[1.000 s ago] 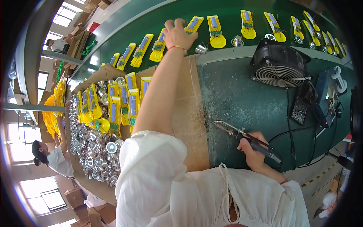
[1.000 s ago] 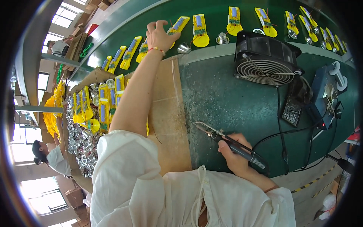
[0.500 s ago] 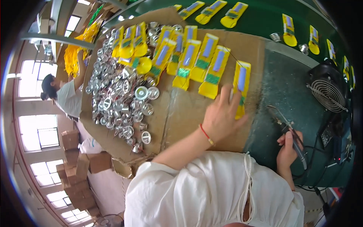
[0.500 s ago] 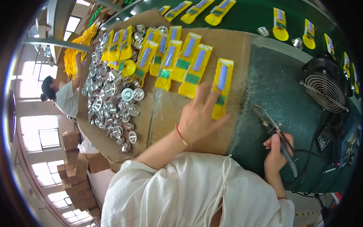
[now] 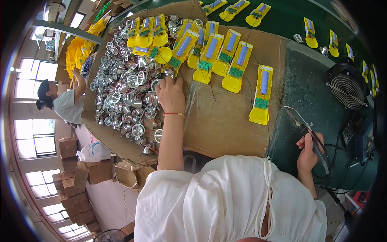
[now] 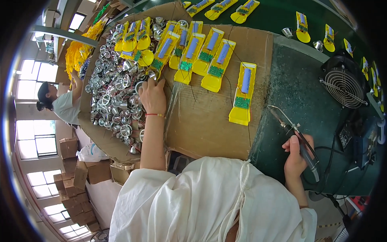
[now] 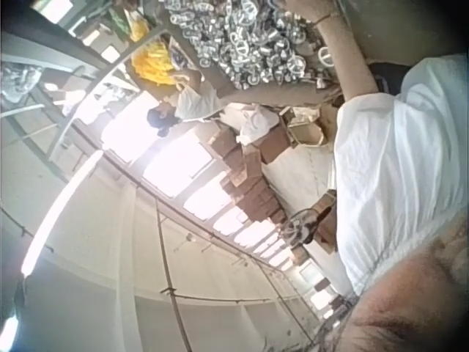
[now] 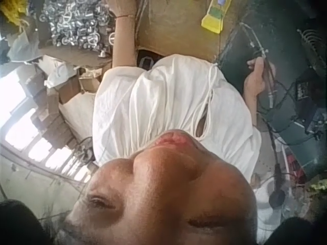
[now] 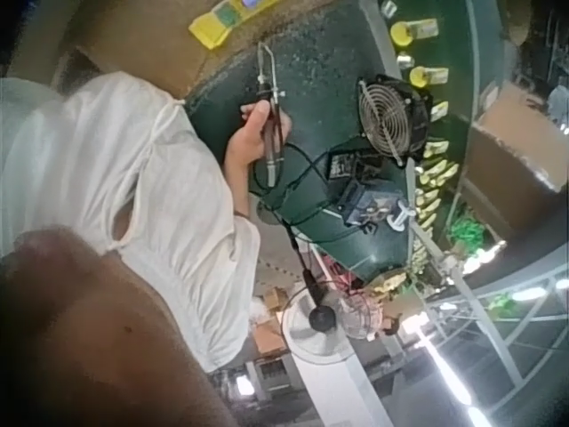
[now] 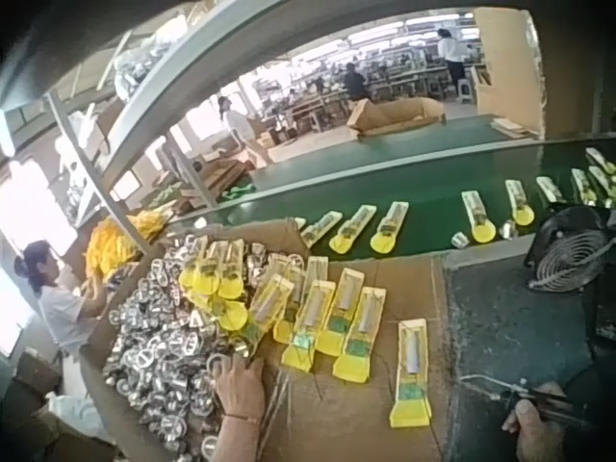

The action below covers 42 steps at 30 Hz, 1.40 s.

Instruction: Soldering wires to electronic components on a light assembly line.

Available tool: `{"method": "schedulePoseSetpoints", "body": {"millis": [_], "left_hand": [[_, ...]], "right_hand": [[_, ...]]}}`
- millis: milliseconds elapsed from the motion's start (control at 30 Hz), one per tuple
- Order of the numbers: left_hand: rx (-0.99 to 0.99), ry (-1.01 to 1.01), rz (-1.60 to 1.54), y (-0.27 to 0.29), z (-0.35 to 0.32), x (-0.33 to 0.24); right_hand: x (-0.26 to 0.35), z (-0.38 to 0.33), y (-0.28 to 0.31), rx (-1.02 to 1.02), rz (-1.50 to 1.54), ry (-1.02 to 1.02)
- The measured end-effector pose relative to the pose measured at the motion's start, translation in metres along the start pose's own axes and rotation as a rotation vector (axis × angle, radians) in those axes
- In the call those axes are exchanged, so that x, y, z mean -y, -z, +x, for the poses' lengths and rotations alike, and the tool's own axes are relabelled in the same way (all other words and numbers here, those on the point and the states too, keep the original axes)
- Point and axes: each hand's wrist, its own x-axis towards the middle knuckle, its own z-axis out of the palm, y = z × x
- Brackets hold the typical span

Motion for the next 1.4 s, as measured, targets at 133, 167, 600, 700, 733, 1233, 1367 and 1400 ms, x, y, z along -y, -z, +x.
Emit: {"method": "schedulePoseSetpoints", "body": {"millis": [133,167,600,700,733,1233,1367,1400], "left_hand": [[0.007,0.013,0.045,0.000,0.006,0.006],[0.012,0.015,0.045,0.006,0.000,0.006],[0.592,0.306,-1.445,0.084,-0.038,-0.109],[0.695,0.325,-1.425,0.080,-0.031,-0.122],[0.703,0.316,-1.428,0.078,-0.030,-0.126],[0.557,0.088,-1.322,0.070,-0.017,-0.139],[0.580,0.073,-1.336,0.066,-0.015,-0.138],[0.572,0.061,-1.331,0.066,-0.016,-0.137]], "right_hand": [[0.004,-0.004,0.003,-0.006,-0.008,-0.003],[0.005,-0.005,0.003,-0.006,0.002,0.009],[0.025,-0.001,-0.022,0.219,-0.038,0.086],[0.019,0.003,-0.021,0.349,-0.156,0.200],[0.016,0.003,-0.020,0.352,-0.149,0.199],[0.013,0.005,-0.029,0.317,-0.177,0.135],[0.019,0.006,-0.030,0.370,-0.235,0.215],[0.019,0.003,-0.030,0.287,-0.156,0.142]]}}
